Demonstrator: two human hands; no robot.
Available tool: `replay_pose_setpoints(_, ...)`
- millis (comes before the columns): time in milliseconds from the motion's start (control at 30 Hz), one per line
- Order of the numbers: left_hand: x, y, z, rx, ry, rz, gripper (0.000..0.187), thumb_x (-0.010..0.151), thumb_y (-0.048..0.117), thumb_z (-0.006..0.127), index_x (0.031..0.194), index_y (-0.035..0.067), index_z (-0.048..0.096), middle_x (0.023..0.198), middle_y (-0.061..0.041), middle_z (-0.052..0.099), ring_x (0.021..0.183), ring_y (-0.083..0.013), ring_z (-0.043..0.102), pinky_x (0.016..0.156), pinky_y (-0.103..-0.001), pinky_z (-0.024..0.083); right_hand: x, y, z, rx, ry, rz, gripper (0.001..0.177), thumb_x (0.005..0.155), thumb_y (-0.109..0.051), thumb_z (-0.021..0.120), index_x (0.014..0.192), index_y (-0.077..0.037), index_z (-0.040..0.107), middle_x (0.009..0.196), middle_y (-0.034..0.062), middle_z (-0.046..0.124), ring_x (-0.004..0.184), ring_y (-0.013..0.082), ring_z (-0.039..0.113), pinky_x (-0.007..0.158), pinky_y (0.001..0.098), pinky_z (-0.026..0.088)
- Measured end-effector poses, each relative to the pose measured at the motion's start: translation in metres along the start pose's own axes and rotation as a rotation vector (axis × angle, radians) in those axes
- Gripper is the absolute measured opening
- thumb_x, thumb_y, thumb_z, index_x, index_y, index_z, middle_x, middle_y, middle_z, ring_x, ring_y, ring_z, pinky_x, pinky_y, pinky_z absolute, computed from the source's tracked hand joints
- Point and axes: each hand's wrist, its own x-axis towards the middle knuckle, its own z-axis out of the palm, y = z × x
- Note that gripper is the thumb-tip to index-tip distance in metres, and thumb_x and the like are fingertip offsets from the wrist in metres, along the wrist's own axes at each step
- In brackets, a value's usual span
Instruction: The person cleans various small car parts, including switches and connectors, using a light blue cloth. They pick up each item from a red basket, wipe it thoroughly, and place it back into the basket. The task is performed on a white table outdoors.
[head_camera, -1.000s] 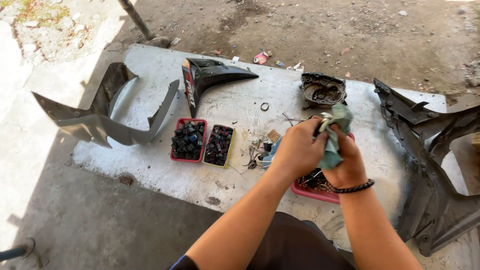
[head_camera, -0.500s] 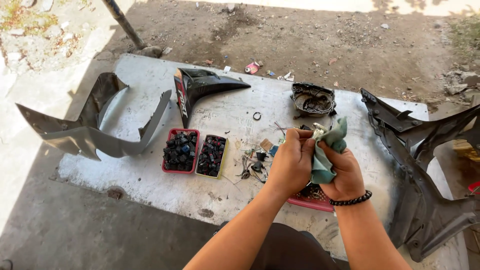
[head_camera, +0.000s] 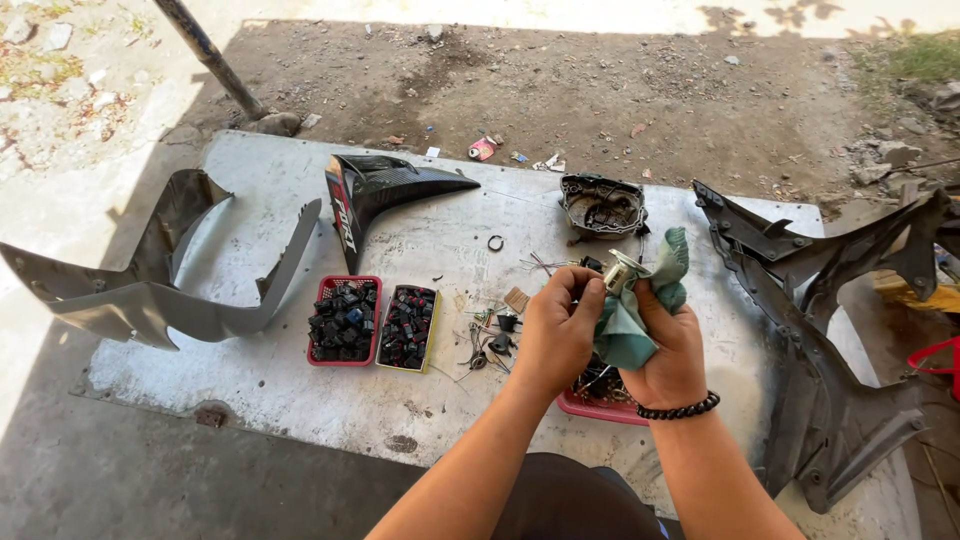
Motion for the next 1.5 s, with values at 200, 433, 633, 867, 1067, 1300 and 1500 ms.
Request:
replay_pose_setpoints(200,0.001,-0.006,-0.004,-0.153,0.003,0.003,0.028,0.095,0.022,0.075,0.112,0.001,0.070,0.086,-0.011,0.066,0.084,-0.0150,0.067,0.075,-0.032,0.057,0.007,-0.014,-0.015,-0.024,-0.061,0.028,0.009,0.096,0.002,0.063,0.093,0.002,0.071,0.077,0.0179,0.072,0.067,0.0253,0.074,0.069,0.0297,0.061)
replay_pose_setpoints(433,-0.007,0.009,0.002,0.085,-0.007,0.009,0.028,0.104,0.037,0.061,0.096,0.015,0.077,0.068,-0.004,0.064,0.071,-0.0120,0.057,0.069,-0.034,0.051,0.014,-0.012,-0.018,0.132,-0.232,0.171,0.038,0.102,-0.027,0.061,0.118,0.008,0.065,0.106,0.0257,0.072,0.097,0.0362,0.072,0.093,0.0508,0.059)
replay_pose_setpoints(633,-0.018,0.018,0.001,0.232,-0.040,0.028,0.036,0.105,0.040,0.057,0.084,0.015,0.074,0.065,-0.009,0.065,0.068,-0.0229,0.065,0.067,-0.037,0.051,0.030,-0.017,-0.048,-0.245,-0.147,0.104,0.023,0.094,-0.015,0.070,0.100,0.007,0.069,0.084,0.0228,0.071,0.076,0.0307,0.075,0.079,0.0446,0.063)
replay_pose_setpoints(867,-0.023,0.020,0.007,0.271,-0.014,0.068,0.031,0.091,0.037,0.073,0.103,0.009,0.073,0.081,-0.012,0.073,0.067,-0.0275,0.065,0.063,-0.040,0.051,0.010,-0.021,-0.015,-0.225,0.079,0.051,0.029,0.100,-0.018,0.071,0.088,0.008,0.069,0.077,0.0225,0.068,0.062,0.0189,0.069,0.059,0.0231,0.059)
replay_pose_setpoints(1067,-0.024,0.014,0.001,0.207,-0.079,0.049,0.027,0.100,0.037,0.064,0.098,0.013,0.076,0.080,-0.011,0.074,0.076,-0.0275,0.071,0.068,-0.037,0.054,0.007,-0.021,-0.028,-0.091,-0.013,0.174,0.016,0.094,-0.004,0.070,0.101,0.010,0.065,0.090,0.0291,0.068,0.078,0.0351,0.075,0.077,0.0421,0.064)
replay_pose_setpoints(1300,-0.033,0.021,0.007,0.221,-0.079,0.086,0.033,0.090,0.032,0.075,0.108,0.005,0.070,0.083,-0.018,0.074,0.088,-0.0372,0.075,0.076,-0.044,0.056,0.001,-0.027,0.002,-0.269,0.111,0.041,0.029,0.099,-0.019,0.074,0.085,0.006,0.069,0.069,0.0185,0.066,0.056,0.0148,0.065,0.050,0.0190,0.054)
replay_pose_setpoints(1500,-0.032,0.029,-0.005,0.228,-0.127,0.061,0.032,0.102,0.040,0.057,0.105,0.013,0.074,0.089,-0.015,0.076,0.099,-0.0412,0.072,0.082,-0.046,0.056,0.005,-0.019,-0.038,0.061,-0.140,0.219,0.024,0.096,-0.005,0.061,0.112,0.012,0.067,0.091,0.0318,0.071,0.087,0.0481,0.074,0.089,0.0515,0.060)
